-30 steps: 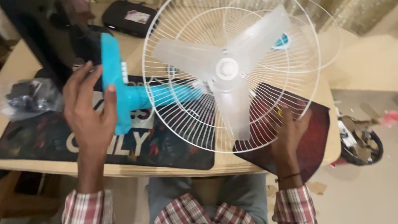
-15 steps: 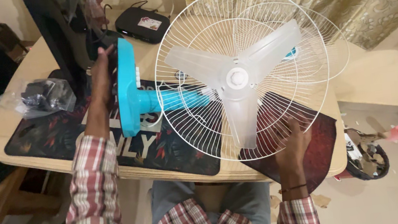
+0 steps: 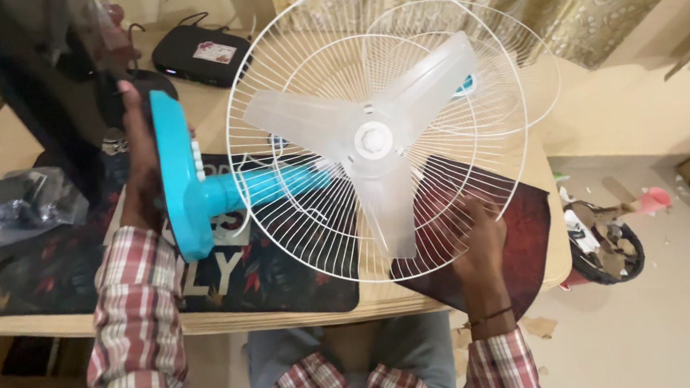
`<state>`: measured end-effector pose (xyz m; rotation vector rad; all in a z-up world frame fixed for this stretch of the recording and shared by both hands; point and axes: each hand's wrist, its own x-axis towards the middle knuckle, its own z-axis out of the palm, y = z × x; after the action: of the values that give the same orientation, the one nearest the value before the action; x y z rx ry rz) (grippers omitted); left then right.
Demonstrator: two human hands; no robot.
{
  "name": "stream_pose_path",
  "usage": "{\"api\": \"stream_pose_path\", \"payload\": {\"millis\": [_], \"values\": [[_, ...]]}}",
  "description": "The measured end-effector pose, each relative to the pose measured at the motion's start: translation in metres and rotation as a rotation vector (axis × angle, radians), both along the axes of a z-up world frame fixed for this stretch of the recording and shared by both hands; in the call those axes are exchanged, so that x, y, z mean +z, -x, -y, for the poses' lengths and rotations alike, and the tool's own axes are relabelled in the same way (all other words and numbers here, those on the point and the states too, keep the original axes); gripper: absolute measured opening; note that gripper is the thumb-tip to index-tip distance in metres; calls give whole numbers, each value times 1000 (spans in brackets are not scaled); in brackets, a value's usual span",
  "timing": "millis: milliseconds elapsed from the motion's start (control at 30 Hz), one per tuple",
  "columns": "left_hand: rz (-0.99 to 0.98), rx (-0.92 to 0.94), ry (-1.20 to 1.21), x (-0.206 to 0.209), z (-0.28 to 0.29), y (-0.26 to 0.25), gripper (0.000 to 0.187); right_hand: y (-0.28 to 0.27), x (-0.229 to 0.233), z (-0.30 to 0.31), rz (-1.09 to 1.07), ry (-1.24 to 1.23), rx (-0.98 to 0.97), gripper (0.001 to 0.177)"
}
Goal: The person assembles a small table fan by attaching the front grille, securing the fan blades with a central cap, and then attaching the rear grille to the base. The person uses a screwdriver to tighten the rear grille screws.
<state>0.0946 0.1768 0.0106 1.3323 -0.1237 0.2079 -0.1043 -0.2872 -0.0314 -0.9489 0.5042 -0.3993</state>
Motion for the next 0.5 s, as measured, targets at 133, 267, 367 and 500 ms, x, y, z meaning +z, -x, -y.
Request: {"api": "stream_pose_path", "payload": {"millis": [133,267,367,500], "values": [[85,97,-129,8,1,8,77,-7,-2,6,30,17,7,16],[68,111,-49,7,4,3,67,-15,-3,13,20,43,-6,14],[126,165,3,5,0,-1,64,-25,-2,17,37,64,17,16],[275,246,-46,3,-11,11,60,-55,5,25,71,56,50,17]]}}
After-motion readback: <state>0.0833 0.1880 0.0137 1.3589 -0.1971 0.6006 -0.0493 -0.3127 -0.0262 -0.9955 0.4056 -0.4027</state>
